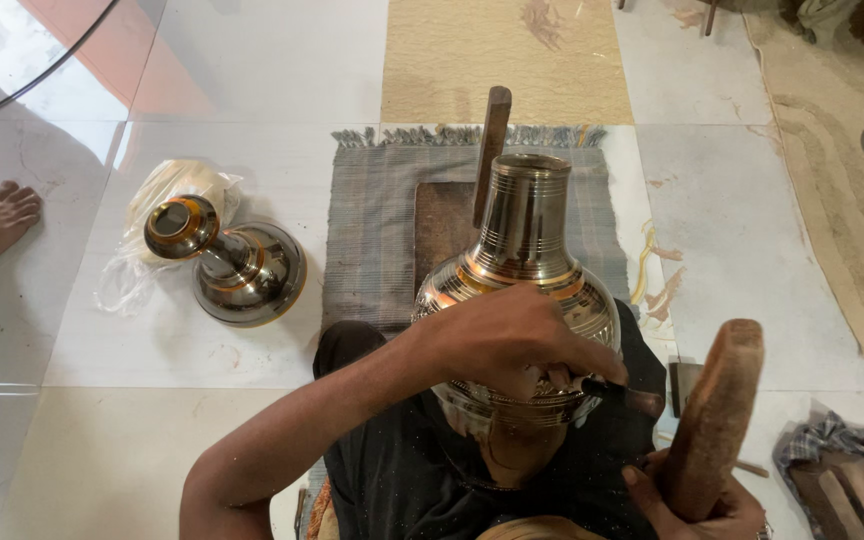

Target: The person uses a chisel and wooden mallet to engrave decorative patterns onto a metal vase. They repeatedly strike the chisel with the mallet to create intricate designs on the vase's surface.

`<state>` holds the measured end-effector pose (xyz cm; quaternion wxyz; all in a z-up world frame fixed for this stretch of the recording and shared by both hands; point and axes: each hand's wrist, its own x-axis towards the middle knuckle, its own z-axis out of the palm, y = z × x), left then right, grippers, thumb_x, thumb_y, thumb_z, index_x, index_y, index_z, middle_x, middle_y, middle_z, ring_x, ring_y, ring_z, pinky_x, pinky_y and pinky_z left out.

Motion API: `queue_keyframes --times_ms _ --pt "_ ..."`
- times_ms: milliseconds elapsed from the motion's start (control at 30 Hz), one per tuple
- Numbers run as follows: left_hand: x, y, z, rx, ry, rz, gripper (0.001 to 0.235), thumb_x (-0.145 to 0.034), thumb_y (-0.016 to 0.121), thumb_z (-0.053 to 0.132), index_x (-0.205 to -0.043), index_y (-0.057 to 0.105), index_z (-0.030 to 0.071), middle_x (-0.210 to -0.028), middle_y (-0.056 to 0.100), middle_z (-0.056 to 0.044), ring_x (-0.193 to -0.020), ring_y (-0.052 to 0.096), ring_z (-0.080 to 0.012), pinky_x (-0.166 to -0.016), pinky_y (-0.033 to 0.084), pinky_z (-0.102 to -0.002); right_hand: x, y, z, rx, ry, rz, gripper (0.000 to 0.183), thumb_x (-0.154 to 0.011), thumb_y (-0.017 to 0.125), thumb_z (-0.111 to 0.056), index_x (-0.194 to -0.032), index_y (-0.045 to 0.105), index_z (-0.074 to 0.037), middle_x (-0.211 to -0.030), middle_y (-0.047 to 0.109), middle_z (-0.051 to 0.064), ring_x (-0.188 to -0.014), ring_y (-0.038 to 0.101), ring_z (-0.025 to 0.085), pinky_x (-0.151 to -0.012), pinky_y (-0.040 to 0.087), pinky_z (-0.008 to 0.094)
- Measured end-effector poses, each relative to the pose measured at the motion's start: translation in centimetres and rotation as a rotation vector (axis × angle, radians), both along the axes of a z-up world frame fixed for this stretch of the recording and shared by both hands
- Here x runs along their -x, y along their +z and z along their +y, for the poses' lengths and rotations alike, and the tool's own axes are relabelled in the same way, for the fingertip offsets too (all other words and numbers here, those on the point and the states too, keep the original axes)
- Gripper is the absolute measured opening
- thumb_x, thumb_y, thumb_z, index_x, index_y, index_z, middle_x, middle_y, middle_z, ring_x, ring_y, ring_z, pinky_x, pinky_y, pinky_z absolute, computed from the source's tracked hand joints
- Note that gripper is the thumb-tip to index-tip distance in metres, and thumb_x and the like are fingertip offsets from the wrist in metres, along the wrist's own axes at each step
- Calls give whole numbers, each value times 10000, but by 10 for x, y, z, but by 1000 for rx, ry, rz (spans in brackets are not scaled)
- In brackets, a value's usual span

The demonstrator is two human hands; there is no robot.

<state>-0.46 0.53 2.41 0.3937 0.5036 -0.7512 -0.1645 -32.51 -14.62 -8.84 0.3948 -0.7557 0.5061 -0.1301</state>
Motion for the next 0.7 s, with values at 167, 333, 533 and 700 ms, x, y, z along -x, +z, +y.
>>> queue_keyframes --times_ms 167,333,533,700 --pt "3 8 5 -49 52 -54 686 -659 715 -65 -1292 697 200 -842 779 -28 -681 728 -179 -540 527 -346 4 13 7 196 -6 -263 235 -703 877 -21 -878 724 9 -822 748 145 -779 709 209 -873 557 350" --pt "5 11 8 -76 78 -59 679 -636 753 -25 -1270 704 212 -793 765 -20 -596 667 -185 -500 491 -350 -15 38 20 258 65 -381 367 -730 818 -16 -1069 679 -26 -893 722 126 -846 722 173 -818 573 305" --pt "4 5 3 1 42 -16 701 -704 656 -86 -1329 664 229 -912 773 -12 -771 737 -142 -554 557 -289 -18 40 16 145 97 -42 269 -740 817 -10 -997 738 -23 -751 749 148 -678 742 214 -681 585 355" --pt "10 1 17 -88 187 -77 737 -681 661 -94 -1321 682 271 -770 752 -29 -586 669 -178 -488 488 -351 -16 25 6 32 156 -172 195 -710 868 -53 -868 763 -8 -727 767 121 -665 735 192 -665 581 332"
